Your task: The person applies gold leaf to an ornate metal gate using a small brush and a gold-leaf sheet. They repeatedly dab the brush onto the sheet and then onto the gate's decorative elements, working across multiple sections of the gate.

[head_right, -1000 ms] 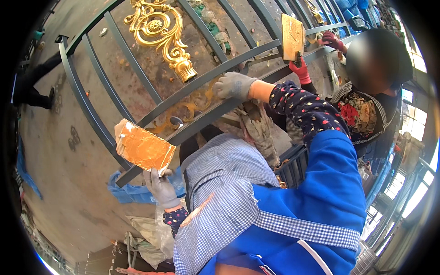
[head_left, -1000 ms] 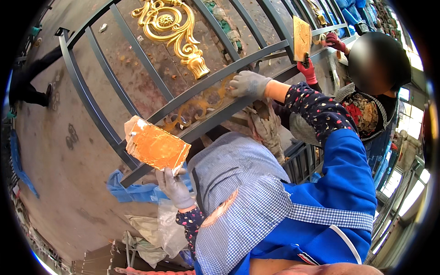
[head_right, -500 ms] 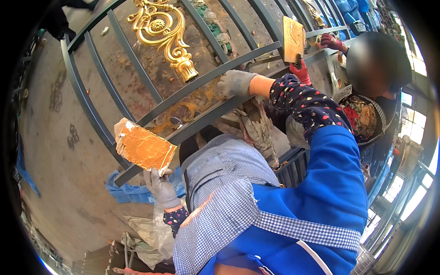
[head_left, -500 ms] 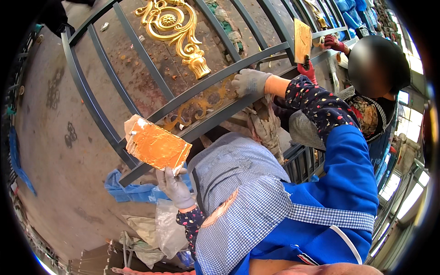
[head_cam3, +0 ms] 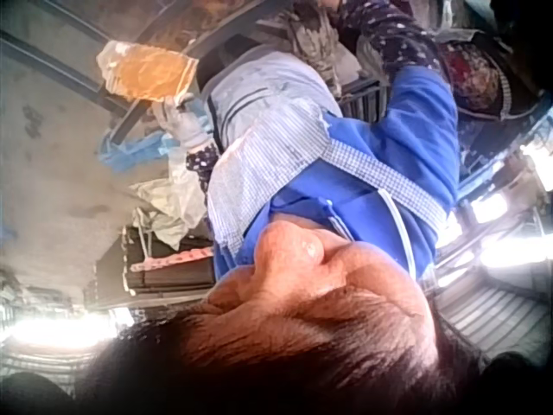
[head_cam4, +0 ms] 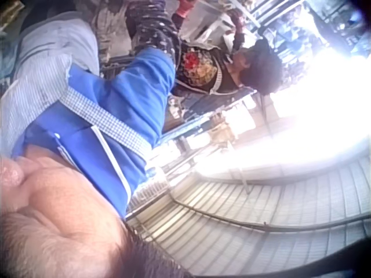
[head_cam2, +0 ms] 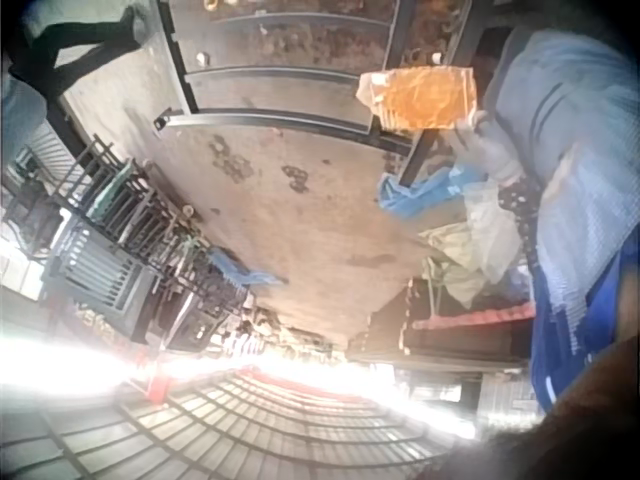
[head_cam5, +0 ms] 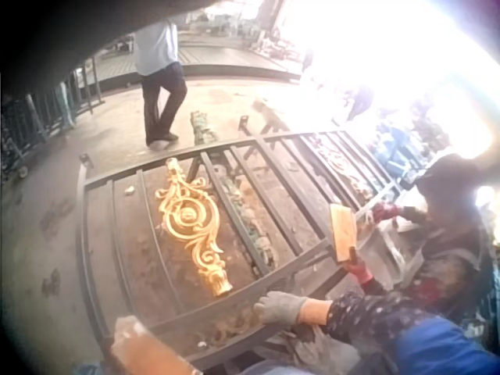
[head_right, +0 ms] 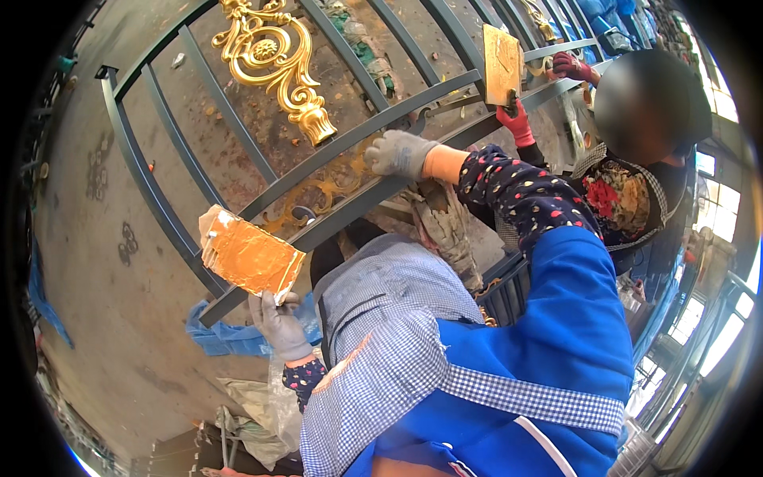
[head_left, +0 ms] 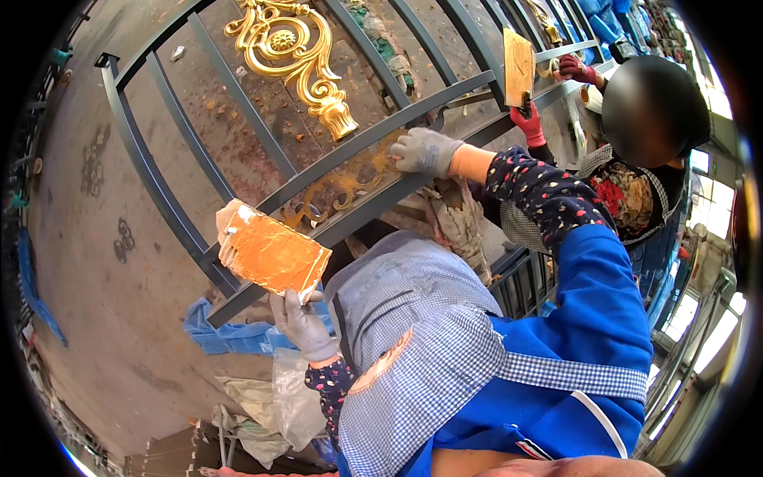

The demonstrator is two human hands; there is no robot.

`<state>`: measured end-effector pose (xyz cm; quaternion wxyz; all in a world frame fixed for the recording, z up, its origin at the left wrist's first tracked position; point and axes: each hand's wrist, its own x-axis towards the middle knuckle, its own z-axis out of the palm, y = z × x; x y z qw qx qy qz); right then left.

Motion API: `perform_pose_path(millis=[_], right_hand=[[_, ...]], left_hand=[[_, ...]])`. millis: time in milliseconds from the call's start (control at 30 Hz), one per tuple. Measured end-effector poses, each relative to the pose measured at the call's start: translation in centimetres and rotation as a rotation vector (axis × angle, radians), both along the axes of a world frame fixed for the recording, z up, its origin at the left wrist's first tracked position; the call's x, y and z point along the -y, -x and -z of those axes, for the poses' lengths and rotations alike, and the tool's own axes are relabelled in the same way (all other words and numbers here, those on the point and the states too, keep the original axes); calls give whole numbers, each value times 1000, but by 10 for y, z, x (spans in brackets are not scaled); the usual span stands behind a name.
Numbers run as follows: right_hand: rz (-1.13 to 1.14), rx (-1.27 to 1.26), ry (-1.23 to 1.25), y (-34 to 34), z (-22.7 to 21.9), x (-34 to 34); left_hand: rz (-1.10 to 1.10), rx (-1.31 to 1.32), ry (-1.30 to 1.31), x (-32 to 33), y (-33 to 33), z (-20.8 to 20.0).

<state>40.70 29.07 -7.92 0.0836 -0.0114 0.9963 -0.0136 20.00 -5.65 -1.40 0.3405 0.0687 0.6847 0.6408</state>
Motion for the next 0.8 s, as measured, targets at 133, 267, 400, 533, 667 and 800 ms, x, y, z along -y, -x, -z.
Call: perform_pose_path(millis=[133, 267, 400, 533, 667, 800], right_hand=[[153, 136, -74, -16, 4, -9], [209, -29, 34, -8, -5, -1], [498, -35, 255, -13, 0, 9], [686, -491, 463, 12, -57, 46], [721, -541, 708, 56, -132, 110], [767, -612, 713, 85, -153, 131]], left_hand=[[25, -3, -8, 0, -3, -1], [-3, -19, -23, -1, -4, -7], [22, 62, -52, -6, -5, -14], [76, 174, -94, -16, 0, -28], [127, 232, -129, -21, -5, -25], [171, 287, -121, -28, -6, -31]])
